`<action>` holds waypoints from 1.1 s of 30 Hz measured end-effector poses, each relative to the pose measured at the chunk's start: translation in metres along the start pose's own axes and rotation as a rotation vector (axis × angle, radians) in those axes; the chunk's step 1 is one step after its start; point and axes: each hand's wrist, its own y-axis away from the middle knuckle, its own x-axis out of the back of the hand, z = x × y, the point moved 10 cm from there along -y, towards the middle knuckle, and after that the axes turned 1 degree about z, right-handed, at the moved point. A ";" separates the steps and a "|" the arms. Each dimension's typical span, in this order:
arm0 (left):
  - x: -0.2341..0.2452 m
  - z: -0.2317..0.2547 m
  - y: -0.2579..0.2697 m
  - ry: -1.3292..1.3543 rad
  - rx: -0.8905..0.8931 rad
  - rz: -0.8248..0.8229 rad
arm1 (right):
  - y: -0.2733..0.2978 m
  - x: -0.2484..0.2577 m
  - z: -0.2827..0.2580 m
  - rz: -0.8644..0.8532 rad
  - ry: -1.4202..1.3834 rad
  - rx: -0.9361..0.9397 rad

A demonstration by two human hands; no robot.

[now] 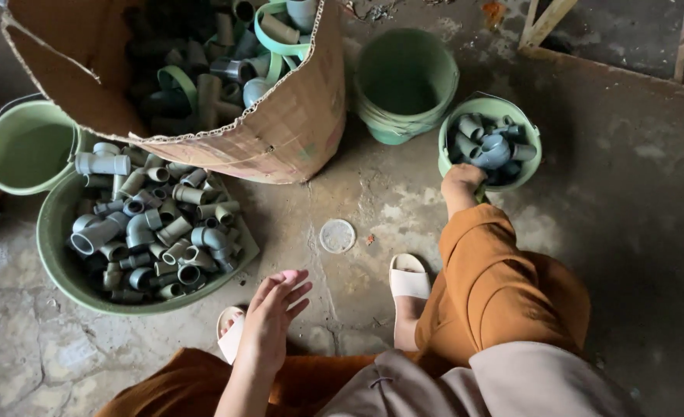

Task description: The person sits on the floor and wipes small plastic pipe fittings with a cloth. They pick up each fitting from a bucket, wipe it, and place it into a cardboard box. The person also wipes the inside of a bucket with the cloth.

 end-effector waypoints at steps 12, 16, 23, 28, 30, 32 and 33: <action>0.001 -0.002 0.001 -0.035 0.026 0.040 | 0.011 0.019 -0.037 0.102 0.133 0.168; -0.007 0.011 0.006 0.000 -0.072 0.014 | 0.075 0.066 -0.058 0.060 0.149 0.291; 0.000 0.013 0.003 -0.031 -0.117 0.014 | 0.168 0.044 -0.143 0.042 0.278 0.506; 0.004 0.011 0.001 -0.033 -0.142 0.002 | 0.228 0.012 -0.193 0.019 0.283 0.581; 0.006 0.010 0.000 -0.033 -0.151 0.006 | 0.239 -0.001 -0.205 0.018 0.262 0.596; 0.005 0.010 -0.002 -0.046 -0.177 -0.006 | 0.265 0.003 -0.207 -0.010 0.230 0.652; 0.004 0.011 0.000 -0.043 -0.176 -0.005 | 0.257 0.005 -0.204 -0.010 0.233 0.654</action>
